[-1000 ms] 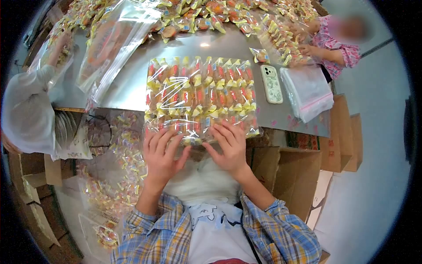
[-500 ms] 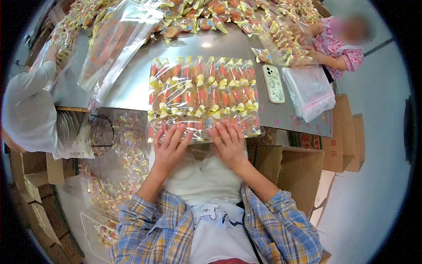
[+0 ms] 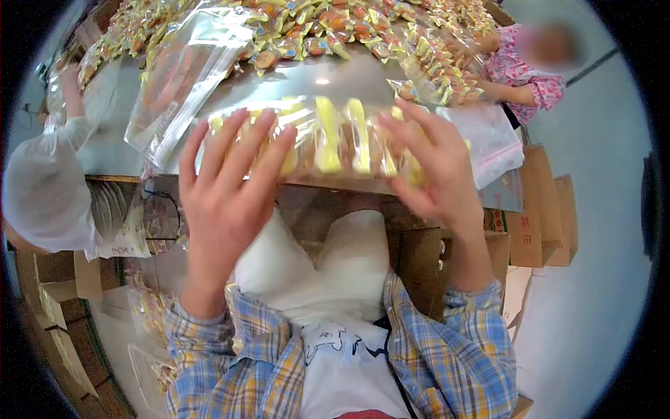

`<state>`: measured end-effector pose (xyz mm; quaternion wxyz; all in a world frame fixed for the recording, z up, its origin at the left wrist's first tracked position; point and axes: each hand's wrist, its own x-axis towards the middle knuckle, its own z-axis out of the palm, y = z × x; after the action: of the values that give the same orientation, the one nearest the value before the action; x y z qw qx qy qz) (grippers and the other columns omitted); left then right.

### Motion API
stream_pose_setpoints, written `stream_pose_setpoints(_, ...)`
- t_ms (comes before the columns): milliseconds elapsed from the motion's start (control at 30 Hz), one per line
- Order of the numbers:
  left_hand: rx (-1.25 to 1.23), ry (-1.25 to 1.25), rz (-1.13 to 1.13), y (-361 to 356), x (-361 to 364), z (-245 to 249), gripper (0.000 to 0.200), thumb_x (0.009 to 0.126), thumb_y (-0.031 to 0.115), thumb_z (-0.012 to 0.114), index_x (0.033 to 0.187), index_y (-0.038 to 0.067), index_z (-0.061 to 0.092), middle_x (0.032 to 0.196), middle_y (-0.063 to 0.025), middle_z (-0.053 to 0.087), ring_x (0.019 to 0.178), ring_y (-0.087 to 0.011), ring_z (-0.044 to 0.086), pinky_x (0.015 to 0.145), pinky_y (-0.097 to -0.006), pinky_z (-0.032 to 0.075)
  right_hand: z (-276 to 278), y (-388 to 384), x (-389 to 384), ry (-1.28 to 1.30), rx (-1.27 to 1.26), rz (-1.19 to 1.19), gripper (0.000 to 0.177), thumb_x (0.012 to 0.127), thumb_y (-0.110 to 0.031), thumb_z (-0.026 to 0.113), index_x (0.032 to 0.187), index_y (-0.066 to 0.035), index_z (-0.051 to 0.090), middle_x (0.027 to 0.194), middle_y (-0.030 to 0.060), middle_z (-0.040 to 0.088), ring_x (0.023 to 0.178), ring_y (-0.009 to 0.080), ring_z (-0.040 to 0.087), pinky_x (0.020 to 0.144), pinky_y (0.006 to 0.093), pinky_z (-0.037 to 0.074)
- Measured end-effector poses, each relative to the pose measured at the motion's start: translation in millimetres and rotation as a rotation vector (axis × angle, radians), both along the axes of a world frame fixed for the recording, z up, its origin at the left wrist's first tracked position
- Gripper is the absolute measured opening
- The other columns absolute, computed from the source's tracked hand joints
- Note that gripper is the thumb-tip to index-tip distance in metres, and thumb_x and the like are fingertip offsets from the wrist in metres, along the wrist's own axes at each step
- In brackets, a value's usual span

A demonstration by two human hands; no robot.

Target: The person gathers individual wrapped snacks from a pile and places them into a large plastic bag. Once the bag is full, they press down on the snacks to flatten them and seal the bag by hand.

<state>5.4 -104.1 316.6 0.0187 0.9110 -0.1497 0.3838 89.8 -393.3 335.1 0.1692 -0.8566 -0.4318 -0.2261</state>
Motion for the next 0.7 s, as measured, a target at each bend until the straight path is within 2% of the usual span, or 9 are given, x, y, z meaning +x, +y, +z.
stream_pose_setpoints(133,-0.078,-0.095,-0.066,22,64,-1,0.039,0.09,0.016,0.075,0.128,0.017,0.073,0.129,-0.0022,0.071,0.122,-0.0251,0.064,0.112,-0.0491,0.041,4,22,48,-0.225,-0.106,-0.041,0.051,0.099,-0.031,0.064,0.146,-0.013,0.058,0.136,0.0174,0.064,0.123,0.0381,0.061,0.103,0.0468,0.049)
stream_pose_setpoints(200,-0.115,-0.153,-0.121,33,81,1,0.037,0.09,0.016,0.075,0.127,0.015,0.073,0.128,-0.0029,0.071,0.12,-0.0252,0.064,0.109,-0.0479,0.042,5,28,63,-0.259,-0.095,-0.016,0.052,0.098,-0.032,0.065,0.145,-0.011,0.058,0.137,0.0174,0.064,0.126,0.0377,0.06,0.106,0.0479,0.048)
stream_pose_setpoints(233,-0.215,-0.218,-0.16,36,88,4,0.035,0.091,0.019,0.077,0.125,0.013,0.074,0.128,-0.0044,0.071,0.119,-0.0262,0.064,0.106,-0.0456,0.044,4,30,73,-0.273,-0.09,-0.003,0.053,0.098,-0.032,0.065,0.145,-0.009,0.058,0.137,0.0174,0.064,0.127,0.0376,0.06,0.107,0.0484,0.047)
stream_pose_setpoints(267,-0.217,-0.218,-0.166,34,93,21,0.035,0.091,0.023,0.077,0.124,0.012,0.074,0.129,-0.0053,0.071,0.119,-0.0273,0.064,0.105,-0.0451,0.044,0,31,87,-0.218,-0.084,0.03,0.057,0.098,-0.038,0.066,0.144,-0.006,0.057,0.137,0.0174,0.064,0.128,0.037,0.06,0.109,0.0484,0.047)
stream_pose_setpoints(367,-0.139,-0.088,-0.187,31,123,29,0.042,0.092,0.038,0.076,0.125,0.012,0.073,0.131,-0.0087,0.071,0.12,-0.0311,0.064,0.105,-0.0466,0.044,-19,44,119,-0.208,-0.029,-0.035,0.059,0.097,-0.043,0.067,0.142,-0.006,0.058,0.134,0.0175,0.065,0.128,0.0377,0.06,0.109,0.0467,0.047)
stream_pose_setpoints(400,-0.119,0.001,-0.139,33,139,12,0.047,0.093,0.044,0.073,0.13,0.014,0.07,0.135,-0.009,0.067,0.124,-0.0309,0.061,0.108,-0.0476,0.041,-24,48,131,-0.283,0.011,-0.046,0.06,0.095,-0.047,0.069,0.14,-0.007,0.06,0.127,0.0163,0.068,0.122,0.0358,0.063,0.103,0.0451,0.051)
stream_pose_setpoints(533,-0.012,-0.163,-0.111,49,183,-44,0.052,0.094,0.041,0.074,0.136,0.012,0.063,0.145,-0.0092,0.06,0.136,-0.0313,0.053,0.115,-0.0489,0.036,-40,62,161,-0.307,0.09,-0.104,0.051,0.095,-0.046,0.07,0.131,-0.011,0.066,0.114,0.0103,0.073,0.102,0.0301,0.07,0.09,0.0414,0.054)
stream_pose_setpoints(633,-0.06,-0.169,-0.115,45,194,-54,0.052,0.093,0.042,0.075,0.135,0.013,0.063,0.142,-0.0083,0.06,0.135,-0.0292,0.053,0.116,-0.0488,0.033,-52,66,175,-0.405,0.145,-0.101,0.045,0.094,-0.045,0.071,0.126,-0.013,0.069,0.107,0.0065,0.074,0.091,0.027,0.072,0.084,0.0387,0.055)
stream_pose_setpoints(700,-0.048,-0.14,-0.111,40,184,-29,0.05,0.093,0.044,0.074,0.132,0.014,0.065,0.134,-0.0081,0.064,0.129,-0.0264,0.057,0.116,-0.0491,0.033,-49,66,173,-0.399,0.158,-0.102,0.042,0.094,-0.044,0.071,0.123,-0.014,0.07,0.106,0.0052,0.074,0.09,0.0258,0.072,0.084,0.0375,0.054)
